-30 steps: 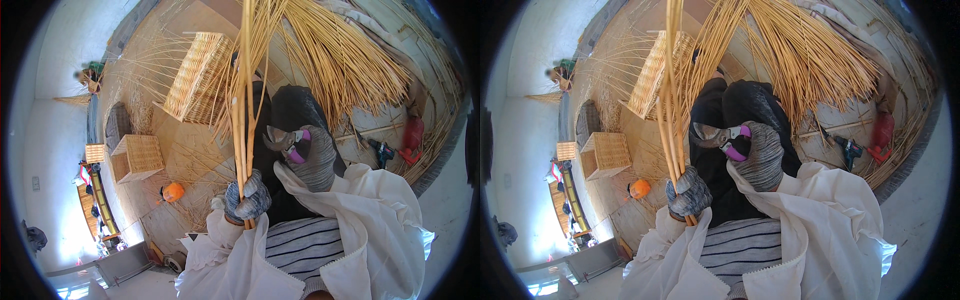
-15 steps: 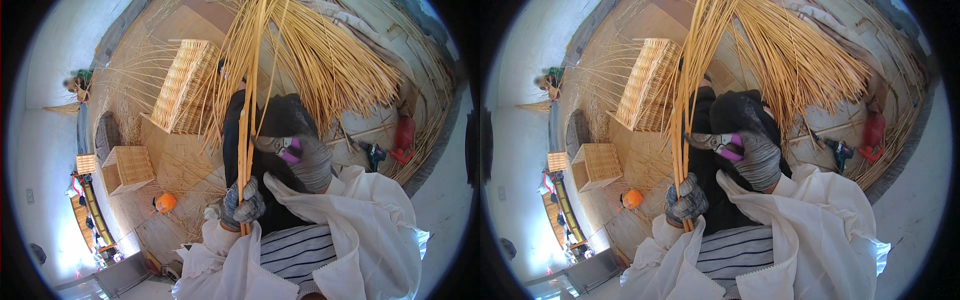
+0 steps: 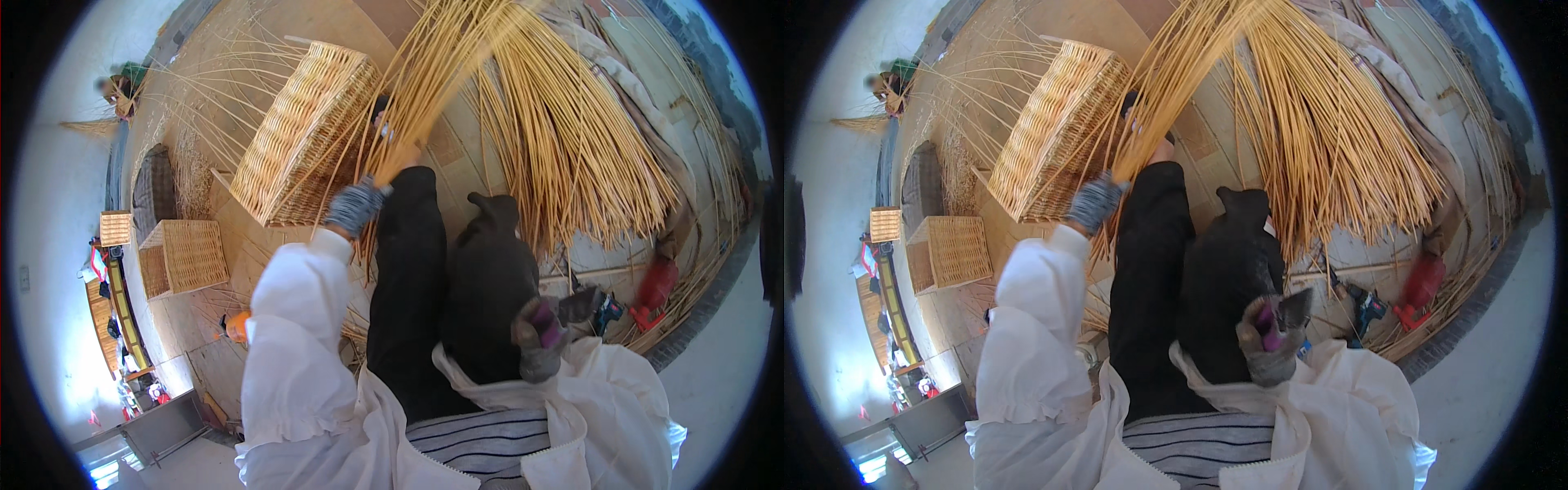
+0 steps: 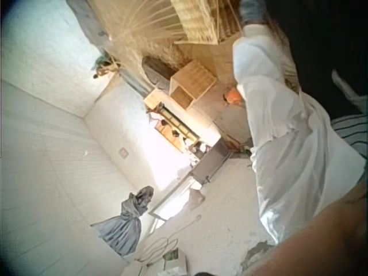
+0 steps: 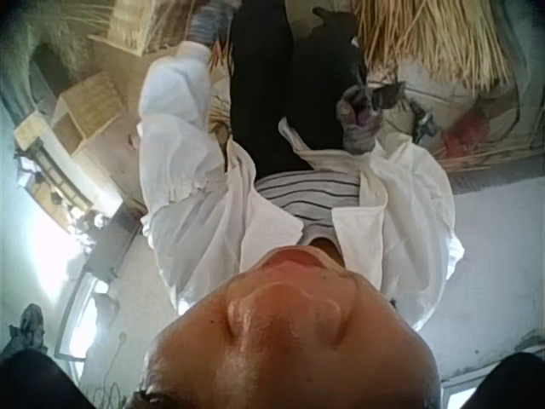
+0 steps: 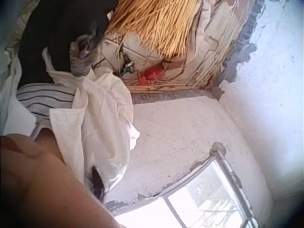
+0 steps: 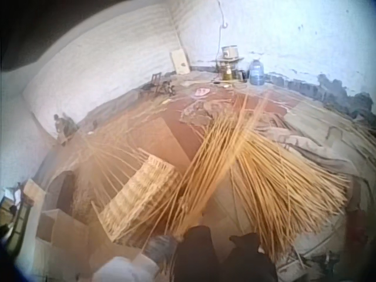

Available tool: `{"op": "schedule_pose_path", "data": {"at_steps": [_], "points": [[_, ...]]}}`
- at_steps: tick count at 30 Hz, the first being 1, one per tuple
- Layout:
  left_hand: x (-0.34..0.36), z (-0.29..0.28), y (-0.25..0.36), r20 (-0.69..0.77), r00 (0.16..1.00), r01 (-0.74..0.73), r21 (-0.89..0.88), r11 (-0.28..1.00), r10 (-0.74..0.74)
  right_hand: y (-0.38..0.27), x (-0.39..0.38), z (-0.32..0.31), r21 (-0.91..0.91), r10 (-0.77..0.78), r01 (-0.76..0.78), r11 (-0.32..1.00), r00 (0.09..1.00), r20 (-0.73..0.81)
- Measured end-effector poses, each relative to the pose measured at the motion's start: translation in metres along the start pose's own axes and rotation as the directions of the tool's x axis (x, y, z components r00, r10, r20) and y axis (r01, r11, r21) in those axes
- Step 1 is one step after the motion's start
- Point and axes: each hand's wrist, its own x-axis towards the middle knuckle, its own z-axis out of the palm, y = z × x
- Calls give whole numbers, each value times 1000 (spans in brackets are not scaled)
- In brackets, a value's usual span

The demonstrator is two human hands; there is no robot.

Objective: Weaving a large wicker basket using willow rods, including trimming rods with shears.

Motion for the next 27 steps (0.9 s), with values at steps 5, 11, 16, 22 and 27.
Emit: {"op": "schedule_pose_path", "data": {"at_steps": [5, 11, 16, 22, 27], "points": [[64, 35, -3, 325, 940, 61, 137, 989, -103, -10, 28, 0, 127, 304, -342, 931, 919, 252], [153, 45, 4, -97, 986, 61, -534, 843, -133, -18, 43, 18, 250, 386, -433, 866, 897, 214], [195, 72, 11, 63, 934, 355, -74, 932, -351, -15, 48, 24, 372, 363, -448, 813, 890, 277], [150, 68, -3, -316, 925, 117, -291, 949, -211, -9, 39, 20, 343, 381, -451, 824, 889, 252], [55, 10, 28, -254, 941, -169, -925, 340, -224, -20, 49, 21, 197, 426, -509, 838, 835, 348]]}}
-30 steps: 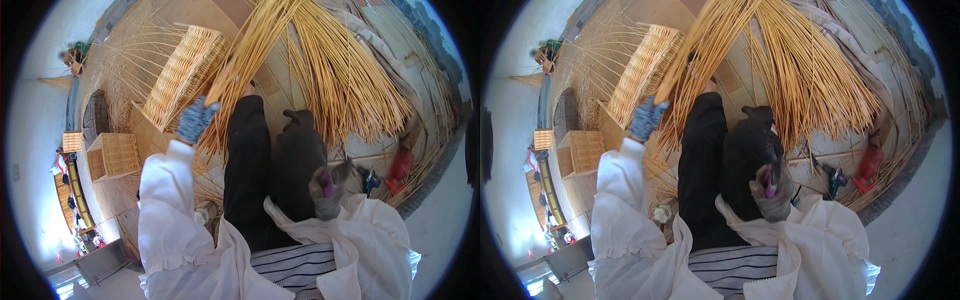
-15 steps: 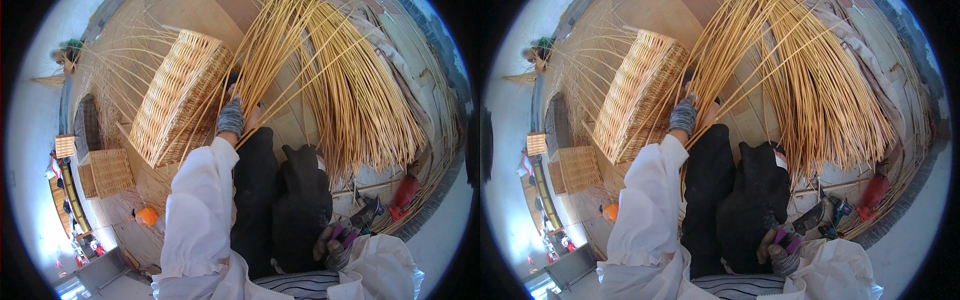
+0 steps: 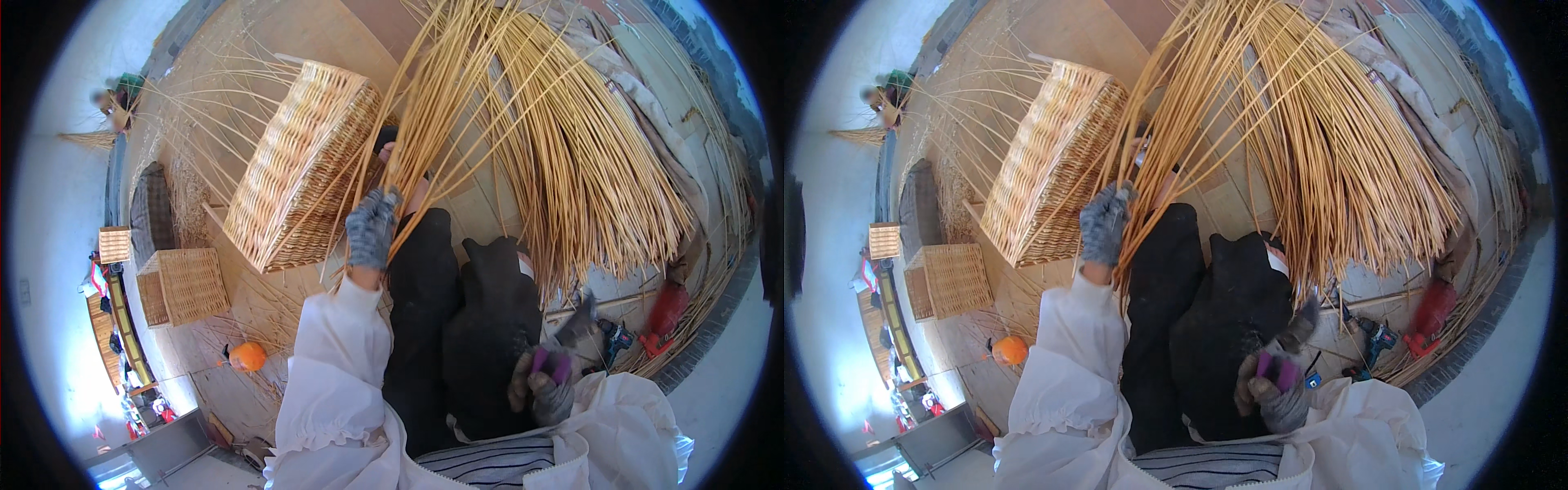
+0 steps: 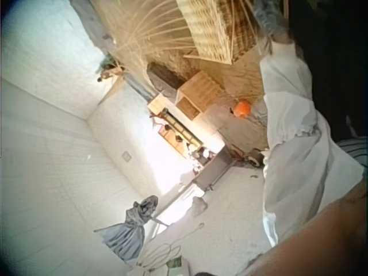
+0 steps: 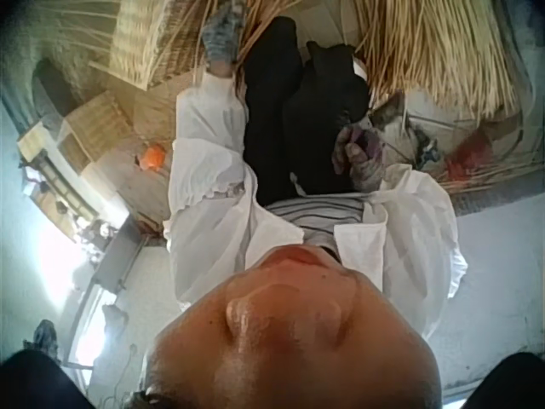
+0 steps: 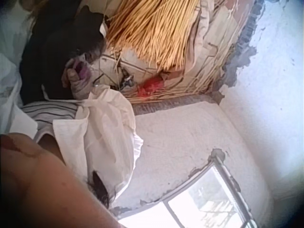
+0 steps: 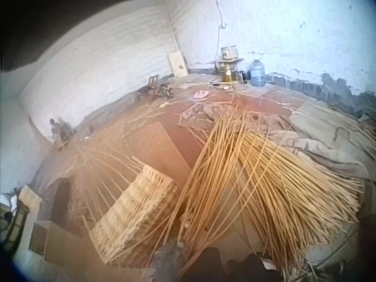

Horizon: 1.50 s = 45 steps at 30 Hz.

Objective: Weaving a large wicker basket using willow rods, including trimming rods with shears.

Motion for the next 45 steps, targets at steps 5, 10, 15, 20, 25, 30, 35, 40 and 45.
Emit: {"op": "schedule_pose_path", "data": {"at_steps": [5, 10, 15, 20, 25, 30, 35, 40, 45], "points": [[-90, -11, 108, 145, 989, 32, -143, 989, -11, -40, 30, 10, -715, -474, 385, 583, 876, 84], [-147, -6, 170, 228, 971, -16, -241, 970, 72, -54, 52, 31, -887, -796, 454, 82, 565, 215], [-170, -9, 193, 241, 950, -165, -163, 973, 201, -56, 47, 53, -894, -937, 444, -57, 286, 202], [-183, -12, 209, 251, 939, -175, -242, 954, 236, -62, 43, 69, -884, -971, 444, -150, 101, 216], [-192, -17, 225, 299, 920, -179, -253, 951, 252, -60, 36, 77, -878, -951, 464, 121, 307, 31], [-197, -24, 227, 200, 929, -285, -143, 948, 310, -73, 20, 76, -630, -895, 669, 394, 436, -96], [-217, -30, 218, 177, 918, -316, -218, 924, 355, -102, 7, 73, -667, -952, 696, 266, 298, -69], [-251, -27, 214, 198, 917, -290, -265, 920, 346, -113, -10, 80, -758, -997, 647, 80, 57, -57], [-277, -25, 211, 227, 934, -214, -267, 939, 278, -111, -28, 81, -810, -994, 579, 93, 11, -107]]}}
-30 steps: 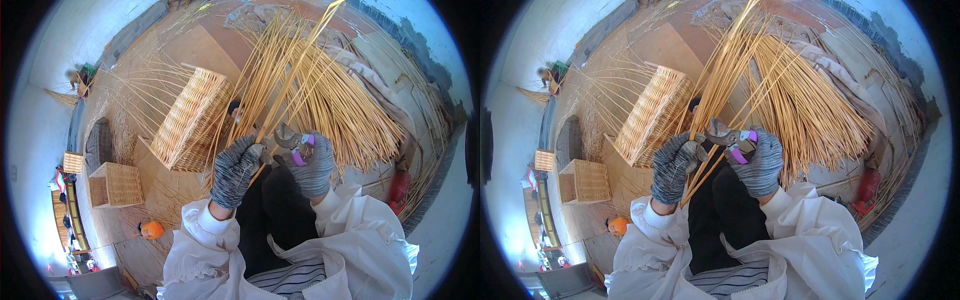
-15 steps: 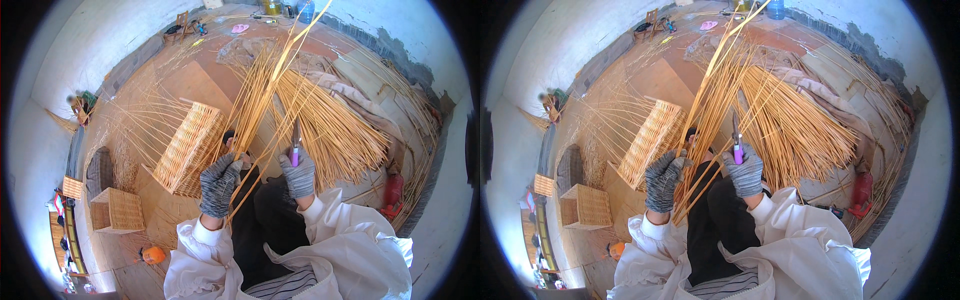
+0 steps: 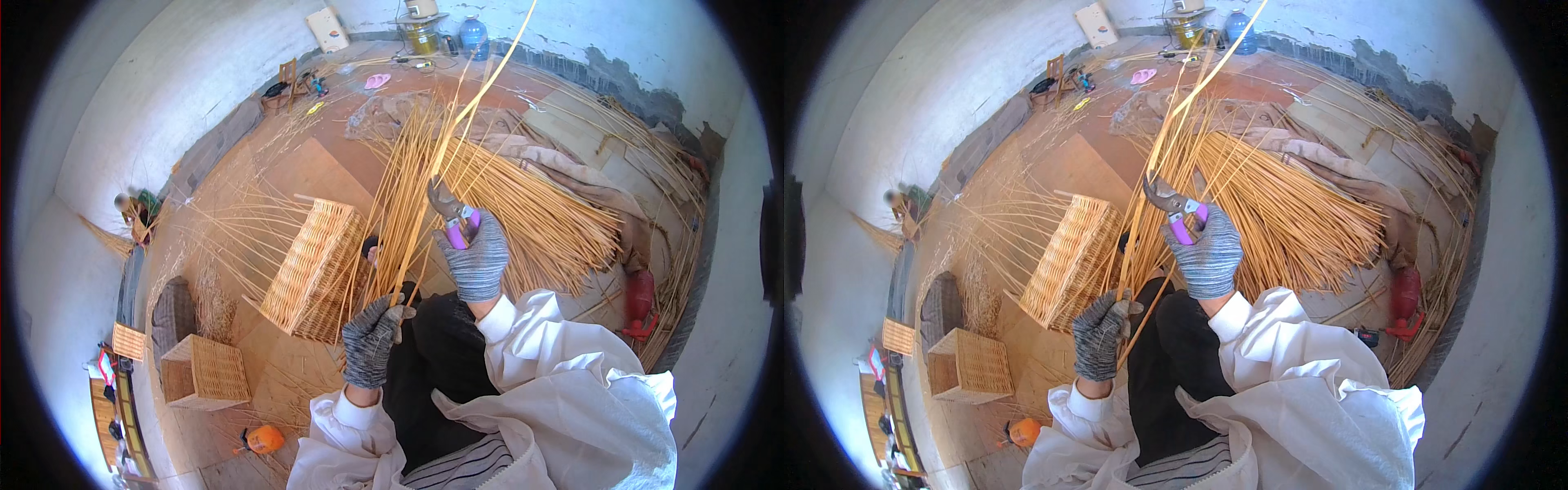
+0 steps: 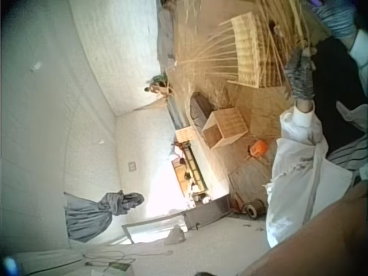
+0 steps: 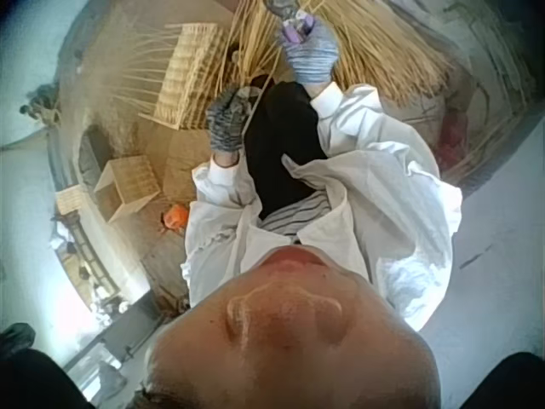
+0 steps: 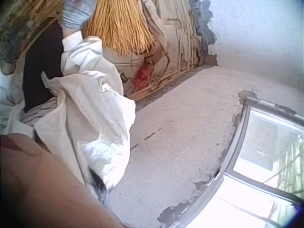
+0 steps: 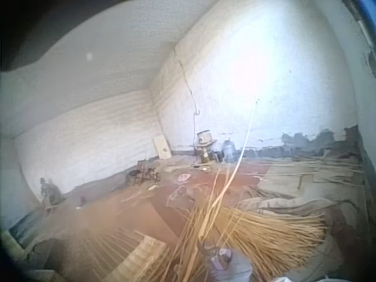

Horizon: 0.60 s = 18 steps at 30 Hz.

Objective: Weaving a large wicker basket using willow rods, including trimming rods with shears.

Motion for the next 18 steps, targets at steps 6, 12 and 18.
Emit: {"op": "schedule_pose_path", "data": {"at_steps": [6, 12, 18], "points": [[4, -4, 1, -66, 991, -103, 201, 974, 119, 4, -7, -9, 563, 331, -614, 553, 782, 528], [29, -16, -5, 172, 837, -502, 621, 602, 520, -13, 11, 5, 642, 300, -697, 319, 717, 629], [-18, -110, -31, 39, 877, -298, 825, 480, 479, 41, 73, 5, 778, 439, -621, 93, 727, 528]]}}
